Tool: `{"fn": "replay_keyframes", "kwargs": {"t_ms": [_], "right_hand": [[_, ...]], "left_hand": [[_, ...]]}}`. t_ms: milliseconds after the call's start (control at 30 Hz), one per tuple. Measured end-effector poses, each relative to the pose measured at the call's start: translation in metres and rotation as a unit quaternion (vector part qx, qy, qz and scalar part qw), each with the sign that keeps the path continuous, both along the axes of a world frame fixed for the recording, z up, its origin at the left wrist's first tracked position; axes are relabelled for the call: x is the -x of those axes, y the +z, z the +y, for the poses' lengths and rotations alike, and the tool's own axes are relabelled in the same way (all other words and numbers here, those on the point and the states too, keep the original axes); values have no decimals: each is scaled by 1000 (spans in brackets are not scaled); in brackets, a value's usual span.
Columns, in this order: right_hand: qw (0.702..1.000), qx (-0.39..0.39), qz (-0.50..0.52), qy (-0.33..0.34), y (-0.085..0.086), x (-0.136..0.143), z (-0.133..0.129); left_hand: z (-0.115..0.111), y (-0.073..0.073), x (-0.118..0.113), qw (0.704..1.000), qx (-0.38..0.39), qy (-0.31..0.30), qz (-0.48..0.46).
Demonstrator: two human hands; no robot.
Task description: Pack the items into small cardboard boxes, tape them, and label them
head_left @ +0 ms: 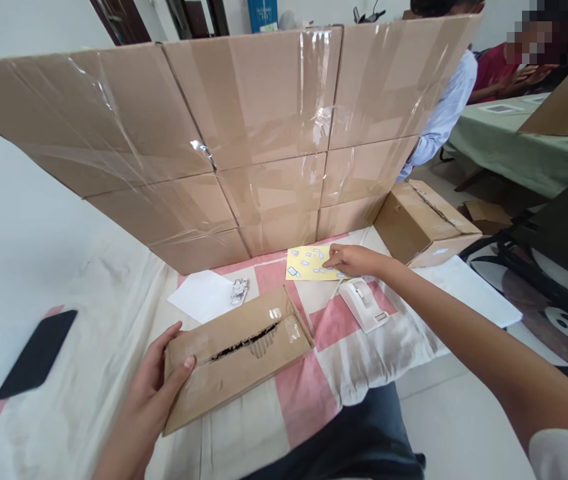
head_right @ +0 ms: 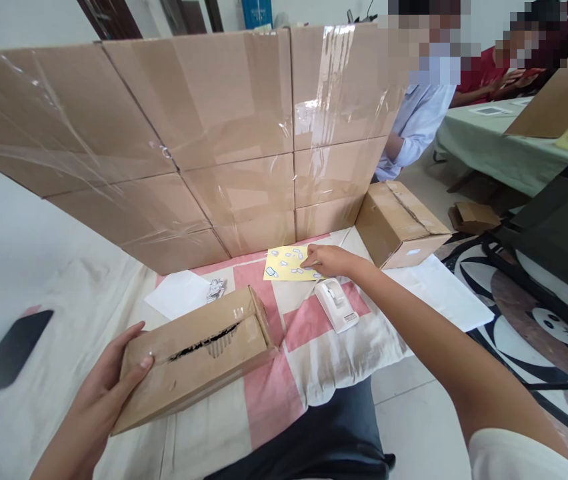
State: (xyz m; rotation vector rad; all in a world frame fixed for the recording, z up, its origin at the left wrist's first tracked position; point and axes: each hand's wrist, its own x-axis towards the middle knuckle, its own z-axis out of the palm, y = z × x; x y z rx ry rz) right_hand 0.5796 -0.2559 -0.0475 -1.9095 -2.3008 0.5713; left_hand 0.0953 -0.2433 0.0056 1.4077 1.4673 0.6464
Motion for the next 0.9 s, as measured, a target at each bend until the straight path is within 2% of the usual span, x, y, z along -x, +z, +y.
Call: {"fn": "replay_keyframes", "kwargs": {"t_ms": [233, 500, 900], "right_hand": [[1000, -4, 24, 2, 2, 12, 4], [999, 5, 36, 4, -3, 10, 6], [997, 19, -61, -32, 13, 25, 2]], "left_hand": [[0, 0, 1, 1000, 2, -1, 10], [0, 1, -1, 1000, -4, 6, -1], [-3, 4, -4, 1000, 2, 12, -8]]}}
